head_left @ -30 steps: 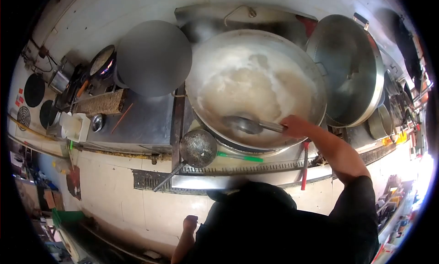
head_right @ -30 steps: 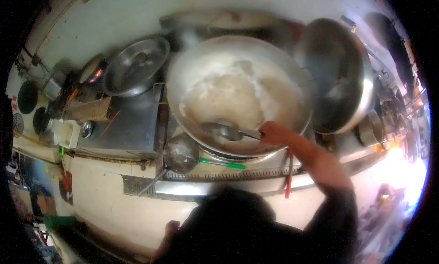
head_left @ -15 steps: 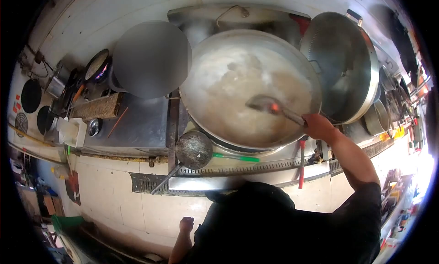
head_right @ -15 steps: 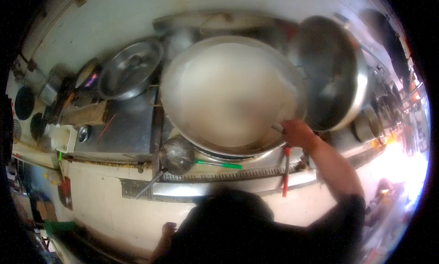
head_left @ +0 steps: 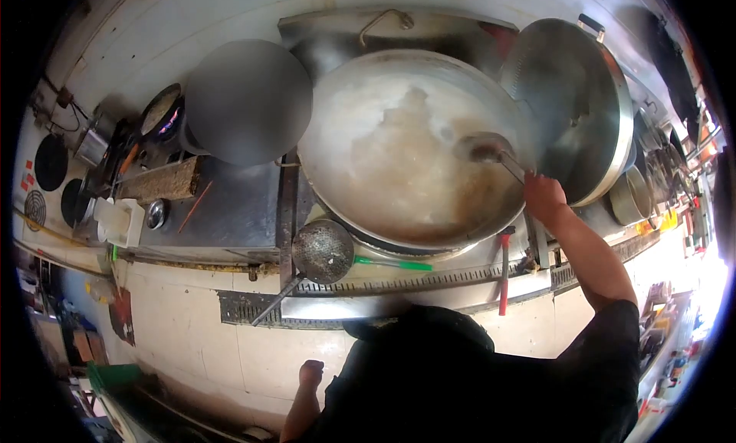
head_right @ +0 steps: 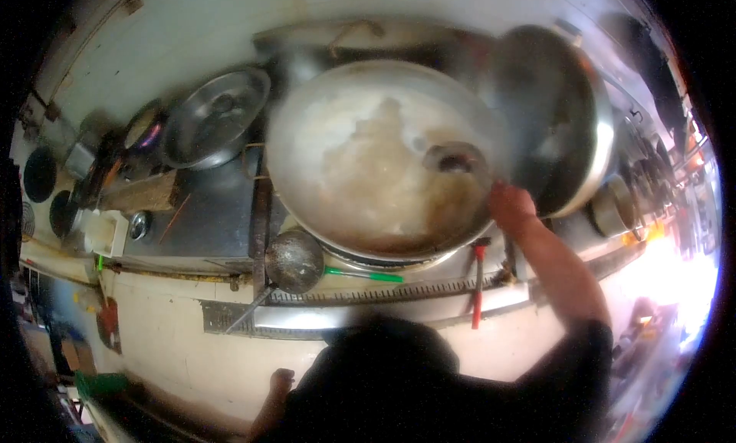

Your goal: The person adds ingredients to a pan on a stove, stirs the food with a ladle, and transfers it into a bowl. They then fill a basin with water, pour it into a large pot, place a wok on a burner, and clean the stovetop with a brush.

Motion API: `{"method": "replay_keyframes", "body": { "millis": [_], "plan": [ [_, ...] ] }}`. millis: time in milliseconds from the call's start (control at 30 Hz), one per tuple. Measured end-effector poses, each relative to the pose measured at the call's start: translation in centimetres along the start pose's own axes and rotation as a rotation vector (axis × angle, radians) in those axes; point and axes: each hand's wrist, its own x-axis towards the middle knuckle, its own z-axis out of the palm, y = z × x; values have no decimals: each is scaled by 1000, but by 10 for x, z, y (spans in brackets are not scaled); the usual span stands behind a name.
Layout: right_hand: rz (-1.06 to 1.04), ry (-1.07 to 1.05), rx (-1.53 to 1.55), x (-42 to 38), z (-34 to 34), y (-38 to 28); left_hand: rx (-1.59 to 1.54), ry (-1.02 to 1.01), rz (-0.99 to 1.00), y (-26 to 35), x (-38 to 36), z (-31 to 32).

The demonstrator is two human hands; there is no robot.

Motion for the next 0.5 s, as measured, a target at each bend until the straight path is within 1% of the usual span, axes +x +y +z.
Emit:
{"method": "replay_keyframes", "body": {
  "millis": [33,67,100,133,167,200,233,267,333,367,433,467,500],
  "plan": [
    [-3,0,0,3,0,-1,10,49,32,4,-2,-4],
    [-34,-28,98,7,1,-1,10,50,30,9,-2,-5],
    [-65,-55,196,10,2,-2,-331,-15,-349,10,-2,-1],
    [-66,-53,196,12,0,-8,-673,-80,-729,2,-3,13],
    [-155,-71,242,13,-3,-19,-674,-76,-729,-9,-5,23],
    [-245,-87,287,16,-8,-31,-516,-79,-523,-38,-10,48],
    [-255,-129,340,22,-8,-47,-356,-81,-318,-52,-12,60],
    [-265,-170,393,28,-11,-65,-356,-76,-321,-40,-13,50],
    [-256,-221,470,40,-36,-98,-158,55,-207,-1,-15,15],
    [-258,-142,501,56,-26,-112,-154,58,-211,4,-12,8],
    [-243,-1,555,100,0,-144,44,-170,-189,11,-8,-5],
    [-226,60,576,115,2,-156,46,-169,-191,16,-10,-9],
    [-227,60,579,120,-5,-167,-57,-133,-233,20,-13,-12]
  ]
}}
